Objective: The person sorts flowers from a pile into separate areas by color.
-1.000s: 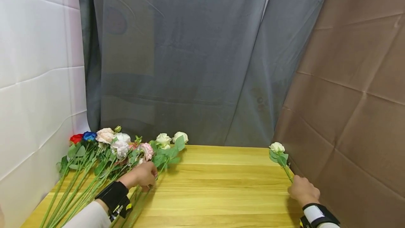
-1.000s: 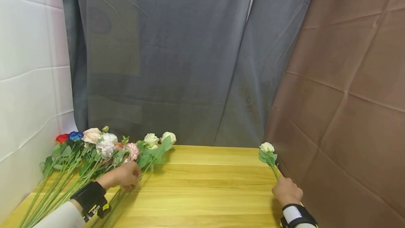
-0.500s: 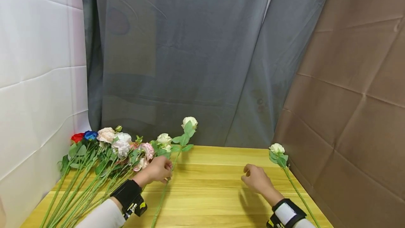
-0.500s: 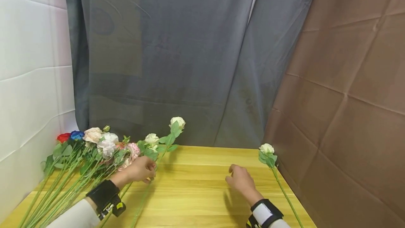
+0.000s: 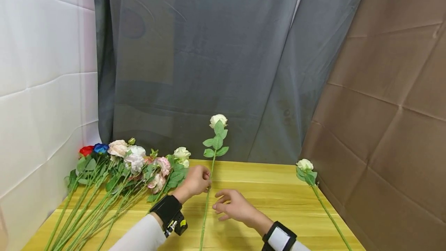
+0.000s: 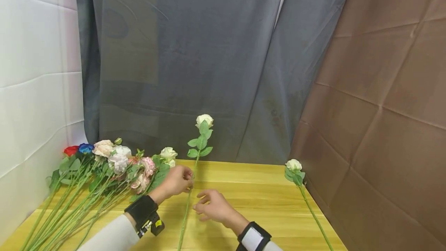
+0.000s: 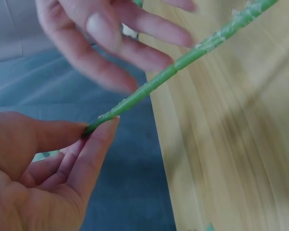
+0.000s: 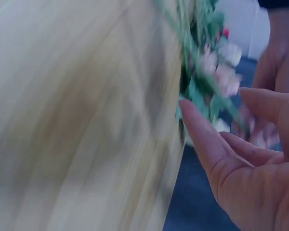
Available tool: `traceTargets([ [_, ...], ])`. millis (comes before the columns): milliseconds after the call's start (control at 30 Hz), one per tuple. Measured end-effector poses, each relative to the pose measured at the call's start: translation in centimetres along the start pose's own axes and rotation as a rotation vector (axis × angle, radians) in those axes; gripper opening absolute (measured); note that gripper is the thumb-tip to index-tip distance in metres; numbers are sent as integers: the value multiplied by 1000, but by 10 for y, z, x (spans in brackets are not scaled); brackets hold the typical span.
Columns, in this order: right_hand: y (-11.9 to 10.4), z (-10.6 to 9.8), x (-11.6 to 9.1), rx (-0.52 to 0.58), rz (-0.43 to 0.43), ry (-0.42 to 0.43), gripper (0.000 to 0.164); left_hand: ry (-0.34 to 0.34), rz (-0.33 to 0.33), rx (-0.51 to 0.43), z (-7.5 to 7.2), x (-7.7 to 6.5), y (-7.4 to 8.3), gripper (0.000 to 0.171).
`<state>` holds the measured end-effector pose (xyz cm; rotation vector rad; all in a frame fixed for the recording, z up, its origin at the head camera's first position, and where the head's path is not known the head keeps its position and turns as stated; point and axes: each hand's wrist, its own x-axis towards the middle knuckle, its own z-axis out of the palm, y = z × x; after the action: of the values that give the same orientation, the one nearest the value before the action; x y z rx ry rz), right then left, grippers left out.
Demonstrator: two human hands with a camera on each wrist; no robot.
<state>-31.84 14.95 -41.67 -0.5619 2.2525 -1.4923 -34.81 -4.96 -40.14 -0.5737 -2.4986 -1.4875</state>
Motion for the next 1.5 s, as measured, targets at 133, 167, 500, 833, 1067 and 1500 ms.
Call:
traceTargets([
  [133,-3,17,0,72,2,0,49,27,13,-9,9,3,5,37],
  [167,-4,19,0,78,-5,13,47,36,7,-21,11,3,6,34],
  [500,5,10,-2,51,-48,76,30,68,14,-164,22,2,10,15],
  [833,10,-17,-10,-25,-61,104,16,-263,52,-104,-1,-16,-7,18],
  [1067,26,-61,-32,-111,-49,196,19,-224,79,181,-57,-38,-34,8],
  [1500,52,-138,-73,-280,84,315,17,-99,-189,415,-107,-78,-69,36],
])
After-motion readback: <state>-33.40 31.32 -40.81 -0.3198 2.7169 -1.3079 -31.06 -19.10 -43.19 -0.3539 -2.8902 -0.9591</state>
